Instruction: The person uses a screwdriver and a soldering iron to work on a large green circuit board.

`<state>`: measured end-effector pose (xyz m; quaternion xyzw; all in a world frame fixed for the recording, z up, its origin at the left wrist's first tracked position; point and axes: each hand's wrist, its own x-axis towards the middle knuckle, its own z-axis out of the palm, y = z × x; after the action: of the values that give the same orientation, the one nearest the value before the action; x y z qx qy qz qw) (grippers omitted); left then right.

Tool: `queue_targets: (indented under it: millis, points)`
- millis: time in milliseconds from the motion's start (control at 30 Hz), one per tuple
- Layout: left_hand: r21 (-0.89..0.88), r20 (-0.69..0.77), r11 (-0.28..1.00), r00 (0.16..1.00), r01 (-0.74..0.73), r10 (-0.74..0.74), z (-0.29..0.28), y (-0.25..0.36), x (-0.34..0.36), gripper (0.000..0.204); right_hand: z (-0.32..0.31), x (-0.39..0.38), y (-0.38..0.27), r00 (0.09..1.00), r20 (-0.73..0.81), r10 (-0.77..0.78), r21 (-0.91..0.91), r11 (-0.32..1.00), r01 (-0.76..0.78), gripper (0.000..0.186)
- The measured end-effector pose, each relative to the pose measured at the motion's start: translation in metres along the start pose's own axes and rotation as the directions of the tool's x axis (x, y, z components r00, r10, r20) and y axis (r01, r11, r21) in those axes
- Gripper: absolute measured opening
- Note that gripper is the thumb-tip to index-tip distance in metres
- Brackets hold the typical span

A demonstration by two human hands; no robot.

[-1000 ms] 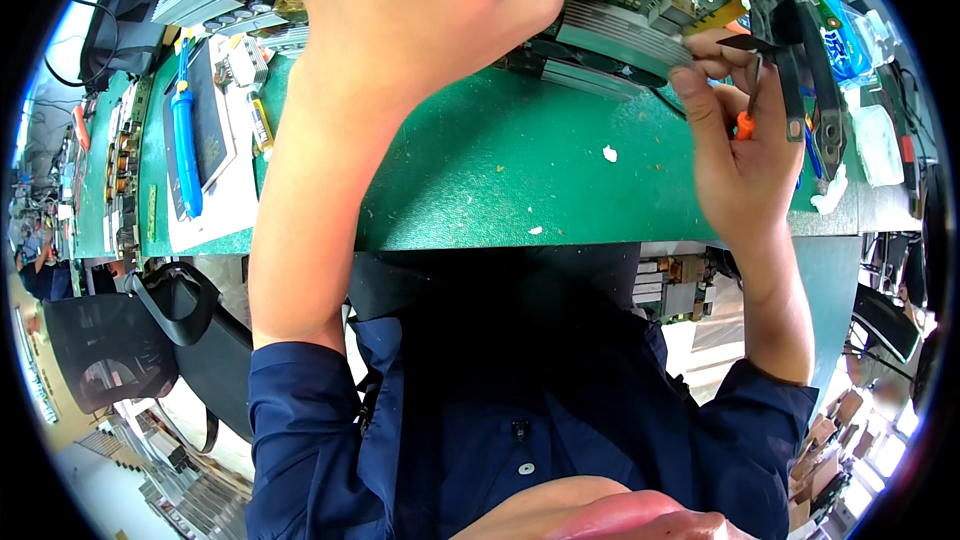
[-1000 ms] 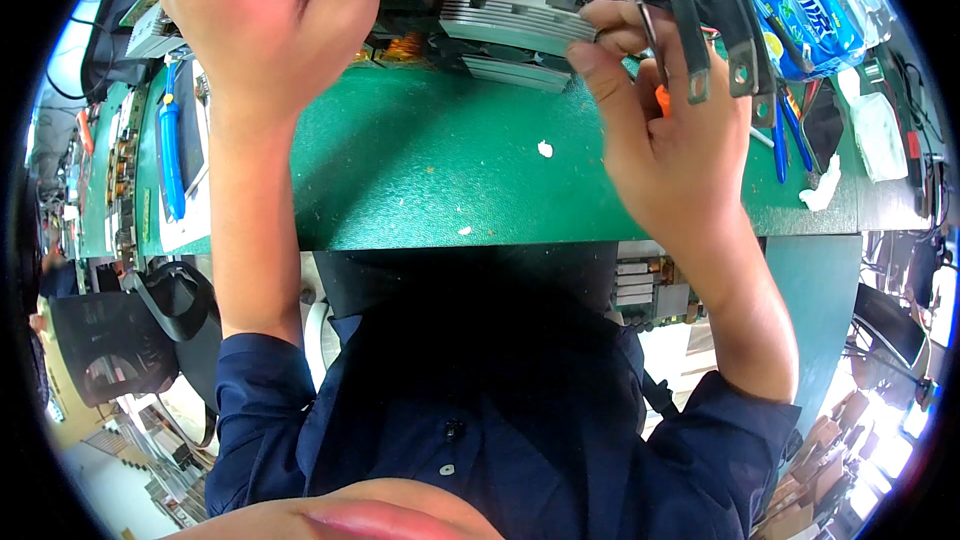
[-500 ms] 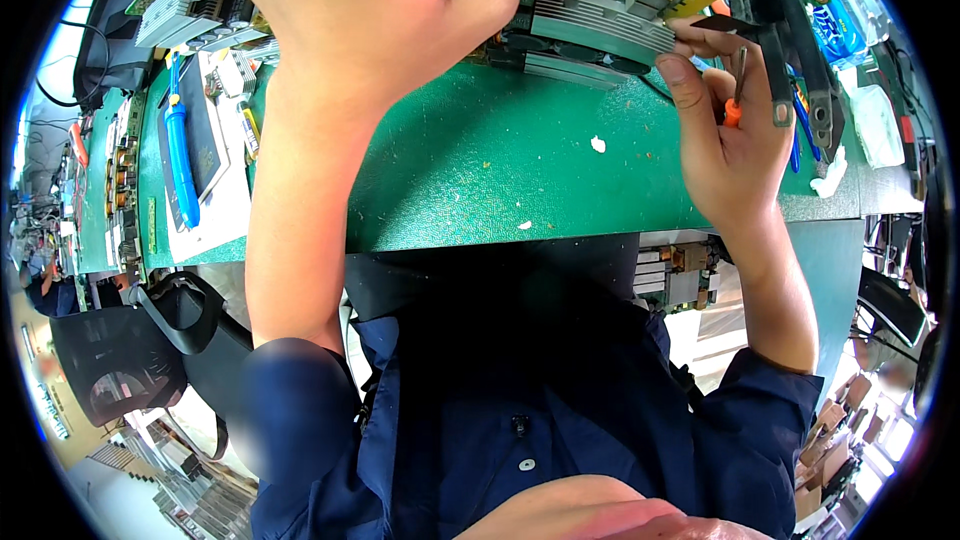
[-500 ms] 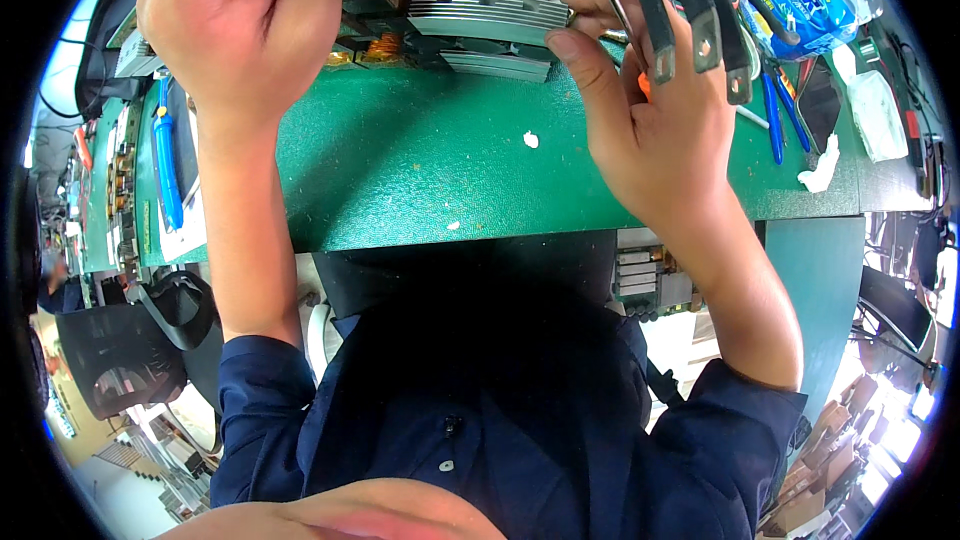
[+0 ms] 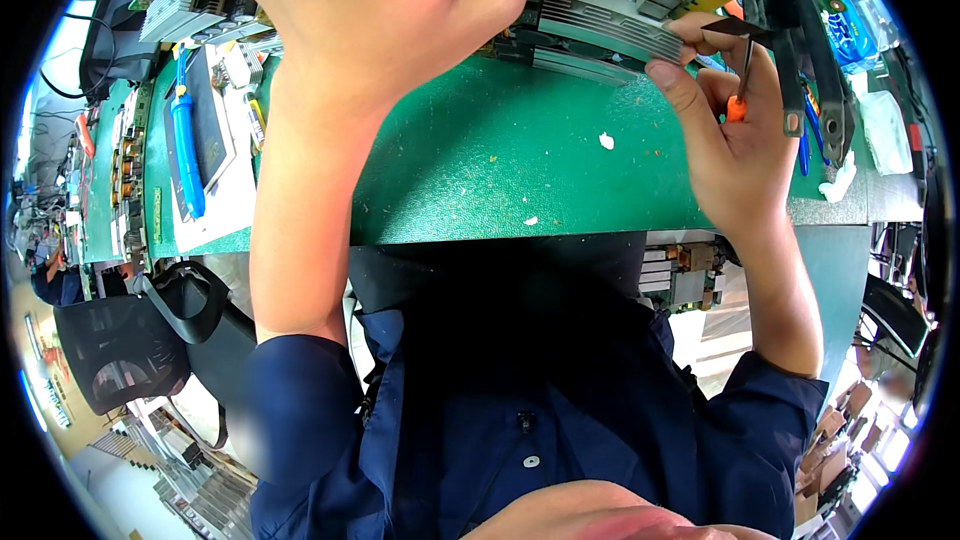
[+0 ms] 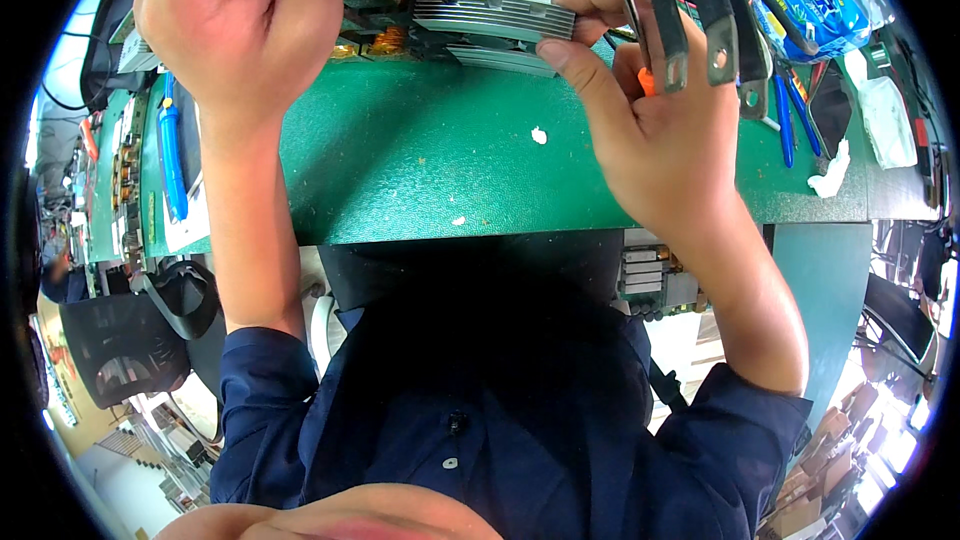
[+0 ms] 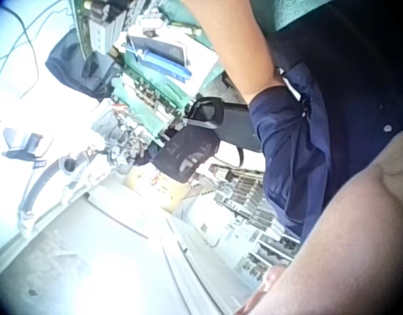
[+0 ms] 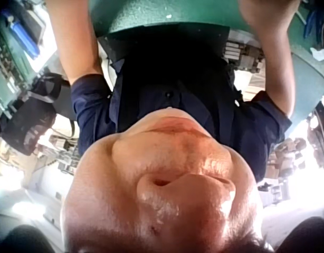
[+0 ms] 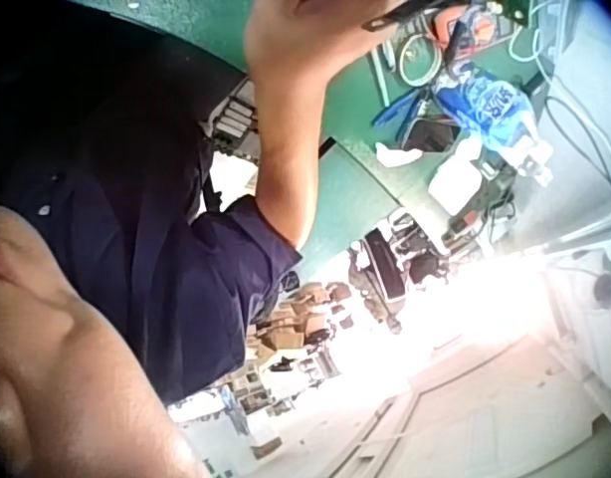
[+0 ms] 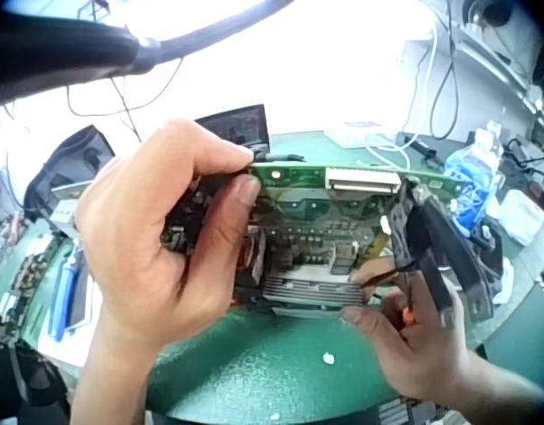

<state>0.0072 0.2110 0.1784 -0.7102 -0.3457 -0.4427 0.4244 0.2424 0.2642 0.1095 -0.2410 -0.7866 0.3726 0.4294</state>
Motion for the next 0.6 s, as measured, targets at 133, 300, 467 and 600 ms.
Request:
queue_targets:
  millis: [133,300,467,600]
  points:
    - [-0.113,-0.021,0.987,0.992,0.118,-0.121,0.002,0.001,-0.006,0.007,0.003,-0.001,-0.003,1.0,0.004,-0.012,-0.042,0.999,0.012,0.023]
    - [-0.049,-0.022,0.997,0.998,0.062,-0.063,0.003,0.001,-0.002,0.007,0.004,-0.003,0.0,0.998,-0.018,-0.058,0.004,0.998,0.058,0.023]
    - [-0.314,-0.103,0.938,0.977,0.145,-0.185,0.0,0.016,0.009,0.008,0.005,-0.005,-0.001,1.0,-0.004,0.002,0.068,0.998,-0.002,0.025]
    - [-0.126,-0.052,0.988,0.994,0.093,-0.1,0.002,0.007,0.001,0.008,0.007,-0.005,0.0,1.0,-0.011,-0.026,0.069,0.997,0.027,0.023]
